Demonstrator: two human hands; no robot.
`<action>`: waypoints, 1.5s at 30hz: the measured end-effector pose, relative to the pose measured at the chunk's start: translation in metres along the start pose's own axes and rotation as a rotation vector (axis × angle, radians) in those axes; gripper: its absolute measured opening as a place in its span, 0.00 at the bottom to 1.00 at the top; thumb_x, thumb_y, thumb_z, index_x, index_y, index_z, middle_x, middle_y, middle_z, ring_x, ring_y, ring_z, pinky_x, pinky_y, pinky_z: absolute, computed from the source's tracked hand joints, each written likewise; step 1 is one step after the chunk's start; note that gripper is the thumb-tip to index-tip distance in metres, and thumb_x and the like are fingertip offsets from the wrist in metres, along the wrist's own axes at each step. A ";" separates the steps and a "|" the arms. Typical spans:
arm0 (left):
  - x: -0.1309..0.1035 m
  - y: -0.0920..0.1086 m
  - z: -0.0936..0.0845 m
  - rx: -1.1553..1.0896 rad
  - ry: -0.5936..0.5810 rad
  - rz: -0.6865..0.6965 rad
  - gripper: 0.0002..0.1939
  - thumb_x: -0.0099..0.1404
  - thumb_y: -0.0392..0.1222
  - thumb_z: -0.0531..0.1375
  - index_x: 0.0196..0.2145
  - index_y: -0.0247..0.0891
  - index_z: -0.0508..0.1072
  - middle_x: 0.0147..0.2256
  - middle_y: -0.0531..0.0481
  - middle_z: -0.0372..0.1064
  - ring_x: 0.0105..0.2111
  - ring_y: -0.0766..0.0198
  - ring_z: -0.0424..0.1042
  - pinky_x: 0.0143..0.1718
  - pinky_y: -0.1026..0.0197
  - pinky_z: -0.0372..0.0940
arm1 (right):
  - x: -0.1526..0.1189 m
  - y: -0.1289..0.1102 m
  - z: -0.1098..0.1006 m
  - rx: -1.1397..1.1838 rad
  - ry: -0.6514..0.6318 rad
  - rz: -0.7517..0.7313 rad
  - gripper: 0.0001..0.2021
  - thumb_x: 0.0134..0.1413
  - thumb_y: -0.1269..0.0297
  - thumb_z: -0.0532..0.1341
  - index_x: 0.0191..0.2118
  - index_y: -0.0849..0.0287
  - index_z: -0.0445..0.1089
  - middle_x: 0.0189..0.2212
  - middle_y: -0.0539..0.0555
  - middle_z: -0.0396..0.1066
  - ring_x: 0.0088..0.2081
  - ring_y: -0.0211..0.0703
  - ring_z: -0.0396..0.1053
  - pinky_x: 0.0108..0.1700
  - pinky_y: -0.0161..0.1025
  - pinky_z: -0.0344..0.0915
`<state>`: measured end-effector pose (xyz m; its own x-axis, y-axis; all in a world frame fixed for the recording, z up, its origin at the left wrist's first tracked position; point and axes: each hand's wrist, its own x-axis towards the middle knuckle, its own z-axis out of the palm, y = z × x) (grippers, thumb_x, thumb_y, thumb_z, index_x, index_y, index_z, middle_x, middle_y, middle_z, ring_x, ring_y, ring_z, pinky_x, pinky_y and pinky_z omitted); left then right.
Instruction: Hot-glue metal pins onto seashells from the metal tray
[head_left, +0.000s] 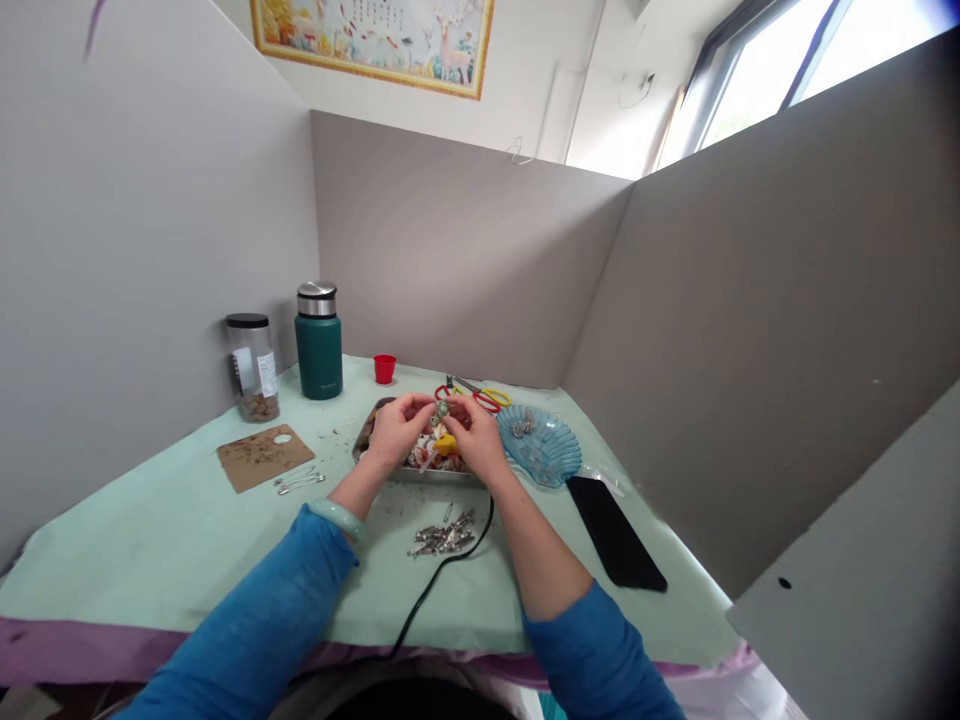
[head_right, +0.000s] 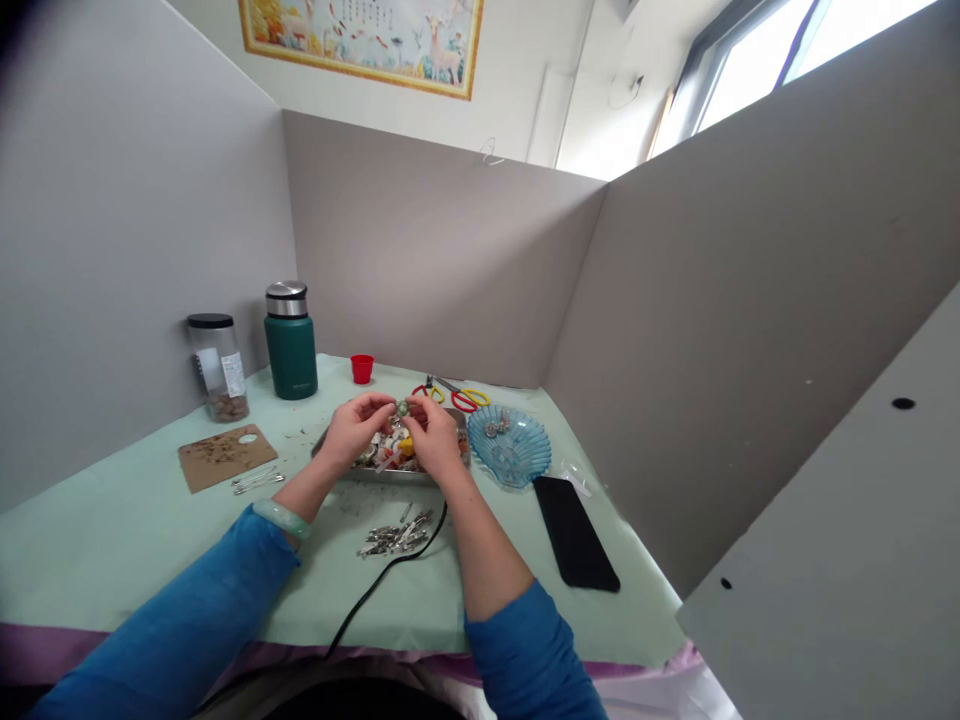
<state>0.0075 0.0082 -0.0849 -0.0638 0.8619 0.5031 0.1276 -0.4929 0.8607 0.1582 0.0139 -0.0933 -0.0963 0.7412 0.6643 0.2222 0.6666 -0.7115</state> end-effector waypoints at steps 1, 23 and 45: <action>0.000 -0.001 0.000 0.012 -0.011 -0.002 0.14 0.55 0.49 0.63 0.34 0.35 0.73 0.22 0.52 0.70 0.21 0.65 0.70 0.27 0.63 0.66 | 0.000 0.000 0.000 -0.007 -0.001 -0.006 0.13 0.50 0.67 0.60 0.43 0.57 0.70 0.35 0.52 0.72 0.35 0.41 0.70 0.41 0.39 0.68; 0.002 -0.008 -0.002 0.038 -0.010 0.020 0.12 0.55 0.47 0.62 0.32 0.35 0.74 0.20 0.52 0.70 0.22 0.64 0.70 0.27 0.63 0.65 | 0.000 0.009 0.000 -0.054 -0.043 -0.055 0.11 0.52 0.68 0.60 0.43 0.57 0.71 0.36 0.53 0.74 0.36 0.42 0.71 0.41 0.39 0.68; 0.000 -0.006 0.001 0.029 0.016 0.002 0.11 0.54 0.47 0.63 0.30 0.36 0.73 0.18 0.53 0.69 0.21 0.63 0.70 0.27 0.62 0.66 | -0.001 0.005 -0.002 -0.145 -0.055 -0.107 0.11 0.52 0.69 0.59 0.42 0.58 0.71 0.35 0.53 0.72 0.36 0.42 0.70 0.41 0.38 0.67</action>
<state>0.0079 0.0110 -0.0901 -0.0796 0.8587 0.5063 0.1563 -0.4909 0.8571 0.1617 0.0159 -0.0970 -0.1790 0.6728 0.7179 0.3449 0.7263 -0.5946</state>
